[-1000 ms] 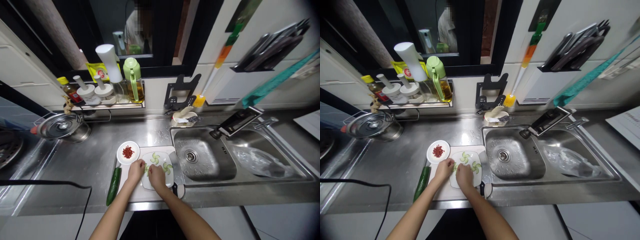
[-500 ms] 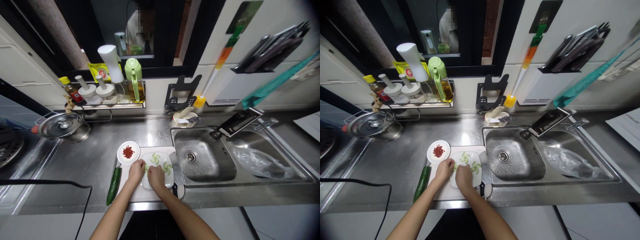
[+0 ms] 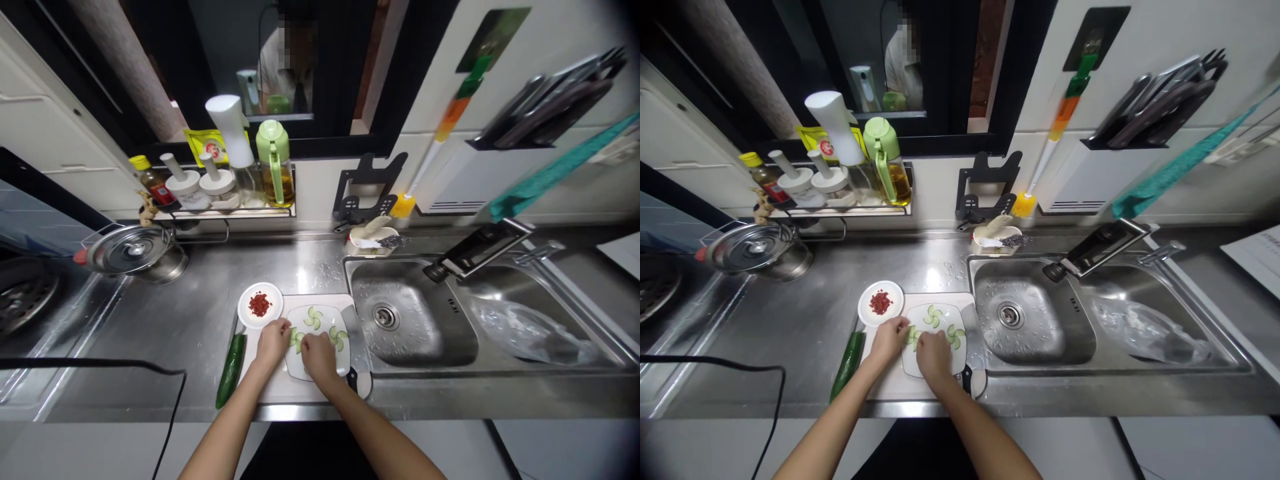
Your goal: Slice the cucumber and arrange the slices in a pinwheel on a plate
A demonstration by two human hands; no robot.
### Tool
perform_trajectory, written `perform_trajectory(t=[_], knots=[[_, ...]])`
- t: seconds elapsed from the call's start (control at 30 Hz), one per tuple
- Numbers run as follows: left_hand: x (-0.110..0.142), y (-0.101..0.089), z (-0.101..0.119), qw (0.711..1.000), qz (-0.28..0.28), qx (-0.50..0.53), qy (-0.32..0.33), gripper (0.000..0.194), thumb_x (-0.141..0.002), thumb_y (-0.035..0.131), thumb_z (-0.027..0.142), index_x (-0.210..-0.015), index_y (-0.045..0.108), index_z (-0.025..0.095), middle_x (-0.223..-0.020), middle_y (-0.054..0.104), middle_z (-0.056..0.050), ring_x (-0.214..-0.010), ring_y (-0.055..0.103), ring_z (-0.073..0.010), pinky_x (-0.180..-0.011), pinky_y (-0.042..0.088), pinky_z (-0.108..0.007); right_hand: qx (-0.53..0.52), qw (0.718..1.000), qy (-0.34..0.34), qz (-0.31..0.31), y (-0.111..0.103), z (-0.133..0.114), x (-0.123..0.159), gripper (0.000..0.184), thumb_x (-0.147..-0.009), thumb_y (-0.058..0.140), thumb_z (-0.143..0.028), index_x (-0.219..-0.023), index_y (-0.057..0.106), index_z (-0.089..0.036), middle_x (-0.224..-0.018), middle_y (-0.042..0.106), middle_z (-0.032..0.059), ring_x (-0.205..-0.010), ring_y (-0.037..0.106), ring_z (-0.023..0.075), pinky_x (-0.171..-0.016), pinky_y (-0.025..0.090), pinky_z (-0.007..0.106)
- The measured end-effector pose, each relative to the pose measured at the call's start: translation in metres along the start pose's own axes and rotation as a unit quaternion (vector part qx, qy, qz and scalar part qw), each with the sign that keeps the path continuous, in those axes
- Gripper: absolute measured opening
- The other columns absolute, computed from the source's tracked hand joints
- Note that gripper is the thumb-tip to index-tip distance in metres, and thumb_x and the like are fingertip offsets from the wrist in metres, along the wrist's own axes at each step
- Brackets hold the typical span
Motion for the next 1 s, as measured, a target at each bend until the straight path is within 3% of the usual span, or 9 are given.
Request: perform_trajectory(t=[0.1, 0.3, 0.4, 0.67, 1.0], knots=[[0.001, -0.023, -0.008, 0.999, 0.036, -0.001, -0.005, 0.017, -0.080, 0.051, 0.021, -0.086, 0.067, 0.019, -0.085, 0.070, -0.004, -0.075, 0.060, -0.0142, -0.071, 0.040, -0.023, -0.008, 1.000, 0.003, -0.005, -0.006, 0.008, 0.004, 0.018, -0.083, 0.050, -0.022, -0.082, 0.068, -0.022, -0.077, 0.062, 0.0064, -0.086, 0.051, 0.0207, -0.066, 0.030, 0.028], [-0.012, -0.080, -0.058, 0.983, 0.121, -0.094, -0.097, 0.025, -0.082, 0.049, 0.025, -0.098, 0.068, 0.021, -0.097, 0.070, -0.008, -0.083, 0.063, -0.0184, -0.075, 0.043, -0.026, -0.034, 0.999, -0.008, 0.002, -0.015, 0.022, 0.014, 0.016, -0.082, 0.050, -0.021, -0.078, 0.066, -0.022, -0.074, 0.062, 0.0042, -0.088, 0.049, 0.0206, -0.067, 0.029, 0.027], [-0.024, -0.094, -0.075, 0.973, 0.137, -0.128, -0.134, 0.031, -0.085, 0.046, 0.028, -0.106, 0.067, 0.020, -0.104, 0.067, -0.013, -0.089, 0.063, -0.0217, -0.076, 0.044, -0.028, -0.047, 0.999, -0.014, 0.005, -0.015, 0.024, 0.018, 0.015, -0.081, 0.051, -0.020, -0.077, 0.065, -0.023, -0.075, 0.062, 0.0038, -0.089, 0.049, 0.0203, -0.068, 0.029, 0.027], [-0.046, -0.091, -0.082, 0.970, 0.122, -0.150, -0.144, 0.031, -0.085, 0.045, 0.026, -0.105, 0.069, 0.022, -0.107, 0.066, -0.014, -0.091, 0.064, -0.0223, -0.077, 0.046, -0.029, -0.057, 0.998, -0.019, -0.009, -0.010, 0.026, 0.022, 0.014, -0.080, 0.052, -0.019, -0.076, 0.065, -0.023, -0.075, 0.061, 0.0037, -0.089, 0.049, 0.0199, -0.068, 0.031, 0.026], [-0.043, -0.089, -0.080, 0.973, 0.122, -0.146, -0.133, 0.029, -0.083, 0.047, 0.025, -0.099, 0.071, 0.021, -0.100, 0.067, -0.012, -0.086, 0.064, -0.0209, -0.075, 0.045, -0.028, -0.065, 0.998, -0.021, -0.015, -0.008, 0.028, 0.022, 0.013, -0.079, 0.052, -0.020, -0.076, 0.065, -0.023, -0.075, 0.061, 0.0036, -0.089, 0.049, 0.0198, -0.070, 0.032, 0.026]])
Point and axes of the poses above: each hand's wrist, its own x-axis away from the middle knuckle, its own y-axis out of the palm, z = x × y, the point moved 10 cm from there along -x, towards the middle knuckle
